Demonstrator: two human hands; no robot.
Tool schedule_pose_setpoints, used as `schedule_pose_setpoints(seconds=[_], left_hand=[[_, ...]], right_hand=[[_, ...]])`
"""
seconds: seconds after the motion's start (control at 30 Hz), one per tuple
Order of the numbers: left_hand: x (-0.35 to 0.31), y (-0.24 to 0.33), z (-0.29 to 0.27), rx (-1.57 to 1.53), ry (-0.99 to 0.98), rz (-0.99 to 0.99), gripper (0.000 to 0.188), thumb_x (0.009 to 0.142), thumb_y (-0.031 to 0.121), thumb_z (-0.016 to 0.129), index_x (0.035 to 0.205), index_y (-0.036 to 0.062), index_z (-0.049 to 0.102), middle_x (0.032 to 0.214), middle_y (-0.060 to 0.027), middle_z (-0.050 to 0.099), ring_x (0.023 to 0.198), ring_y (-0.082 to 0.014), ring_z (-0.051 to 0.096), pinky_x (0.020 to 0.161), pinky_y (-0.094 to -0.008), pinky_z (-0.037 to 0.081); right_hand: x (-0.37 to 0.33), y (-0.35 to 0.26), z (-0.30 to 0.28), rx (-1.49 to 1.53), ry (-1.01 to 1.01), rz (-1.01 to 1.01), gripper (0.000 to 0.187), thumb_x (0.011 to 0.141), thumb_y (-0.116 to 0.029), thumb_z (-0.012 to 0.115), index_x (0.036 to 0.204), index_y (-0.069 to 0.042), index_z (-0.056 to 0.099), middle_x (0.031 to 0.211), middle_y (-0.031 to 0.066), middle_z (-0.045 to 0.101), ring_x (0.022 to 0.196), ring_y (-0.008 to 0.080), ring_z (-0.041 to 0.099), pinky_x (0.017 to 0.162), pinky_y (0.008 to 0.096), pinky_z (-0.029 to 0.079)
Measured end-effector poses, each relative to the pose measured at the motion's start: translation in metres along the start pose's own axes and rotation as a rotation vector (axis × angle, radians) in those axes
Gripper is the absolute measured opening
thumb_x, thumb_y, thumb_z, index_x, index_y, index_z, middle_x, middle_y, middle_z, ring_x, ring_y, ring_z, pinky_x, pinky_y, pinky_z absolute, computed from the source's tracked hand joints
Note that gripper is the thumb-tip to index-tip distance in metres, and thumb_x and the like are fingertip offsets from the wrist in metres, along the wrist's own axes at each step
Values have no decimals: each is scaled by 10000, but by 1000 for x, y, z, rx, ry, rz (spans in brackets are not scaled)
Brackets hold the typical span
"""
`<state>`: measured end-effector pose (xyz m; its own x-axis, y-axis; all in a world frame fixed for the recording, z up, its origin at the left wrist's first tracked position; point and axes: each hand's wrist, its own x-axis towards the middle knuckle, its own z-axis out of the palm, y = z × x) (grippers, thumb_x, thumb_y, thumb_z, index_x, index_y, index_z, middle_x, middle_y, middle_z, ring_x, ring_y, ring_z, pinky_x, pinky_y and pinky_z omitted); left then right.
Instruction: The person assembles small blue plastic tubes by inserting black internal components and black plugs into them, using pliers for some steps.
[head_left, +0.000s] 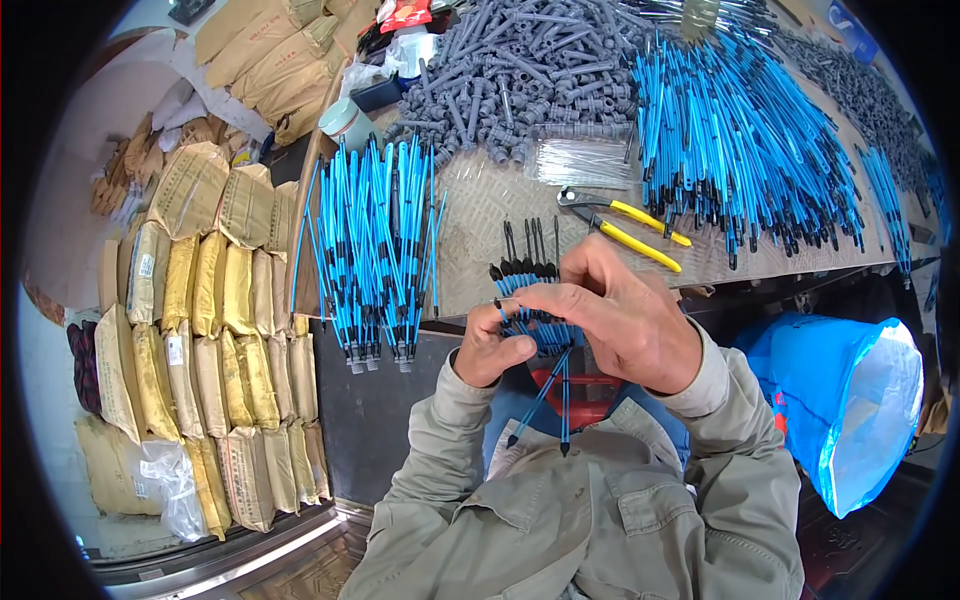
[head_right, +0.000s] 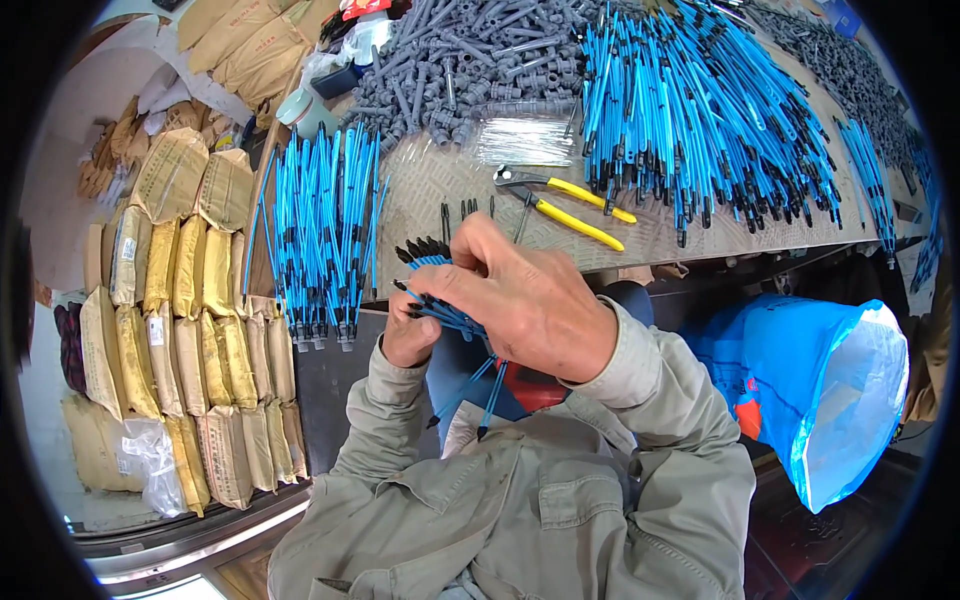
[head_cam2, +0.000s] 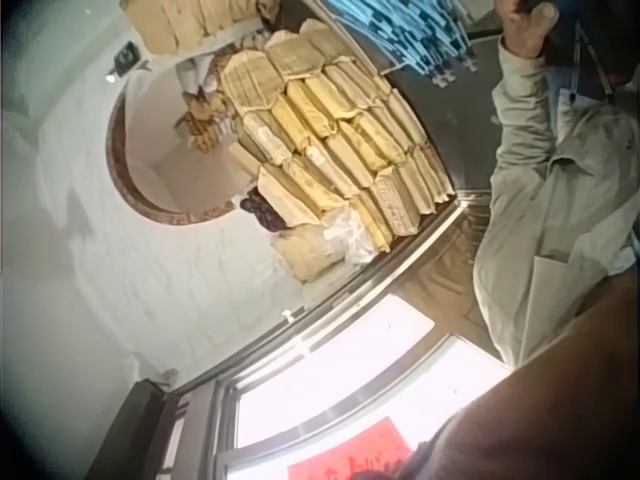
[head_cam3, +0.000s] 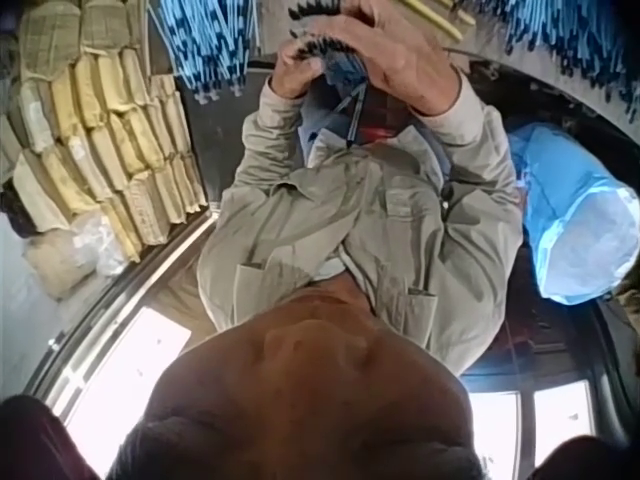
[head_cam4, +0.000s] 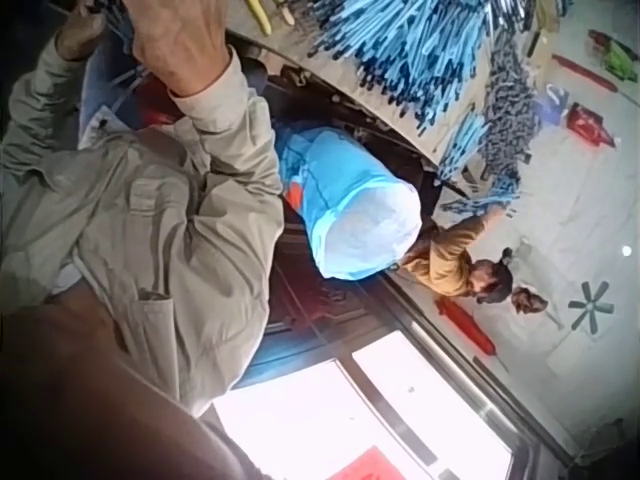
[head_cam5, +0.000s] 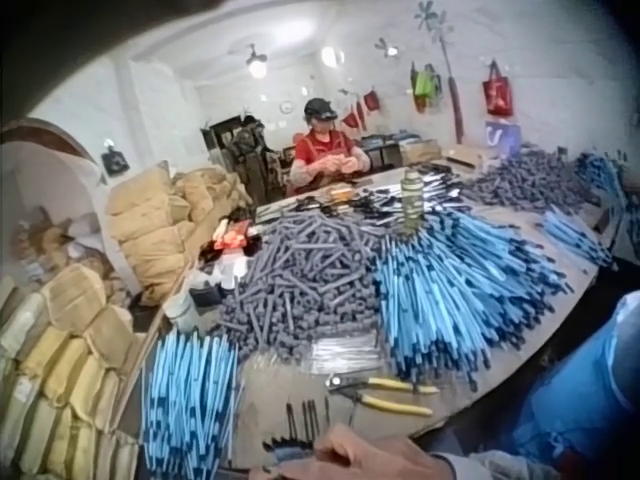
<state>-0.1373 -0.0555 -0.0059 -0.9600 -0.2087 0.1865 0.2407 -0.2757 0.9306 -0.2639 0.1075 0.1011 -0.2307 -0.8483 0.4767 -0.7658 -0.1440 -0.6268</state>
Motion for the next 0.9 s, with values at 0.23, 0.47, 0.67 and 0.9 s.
schedule_pose_setpoints(seconds=[0.23, 0.47, 0.67, 0.9], left_hand=[[5, 18, 17, 660, 86, 245, 226, 759, 84, 720, 955, -7, 653, 878, -36, 660, 822, -95, 590, 731, -254, 479], [-1, 24, 30, 208, 67, -141, 246, 810, 50, 641, 1040, -37, 637, 980, -109, 666, 905, -161, 623, 825, -298, 485], [4, 23, 29, 169, 53, -112, 220, 824, 49, 626, 1028, -31, 648, 988, -109, 665, 921, -157, 617, 837, -300, 480], [10, 22, 27, 190, 28, -125, 215, 825, 45, 623, 1025, -30, 649, 998, -111, 664, 944, -159, 611, 855, -301, 470]], right_hand=[[5, -16, 16, -92, 164, -101, 327, 700, 53, 583, 1002, -71, 596, 879, 107, 531, 710, 246, 570, 600, 300, 460], [57, 102, -8, -147, 223, 40, 82, 804, -53, 542, 834, -41, 617, 783, 133, 608, 721, 307, 607, 628, 350, 477], [73, 183, 10, -765, -155, 261, 121, 742, -163, 580, 732, -54, 631, 819, 153, 636, 750, 335, 636, 653, 426, 517], [76, 180, 0, -781, -146, 291, 104, 705, -132, 563, 710, -50, 627, 843, 151, 643, 746, 332, 640, 659, 429, 519]])
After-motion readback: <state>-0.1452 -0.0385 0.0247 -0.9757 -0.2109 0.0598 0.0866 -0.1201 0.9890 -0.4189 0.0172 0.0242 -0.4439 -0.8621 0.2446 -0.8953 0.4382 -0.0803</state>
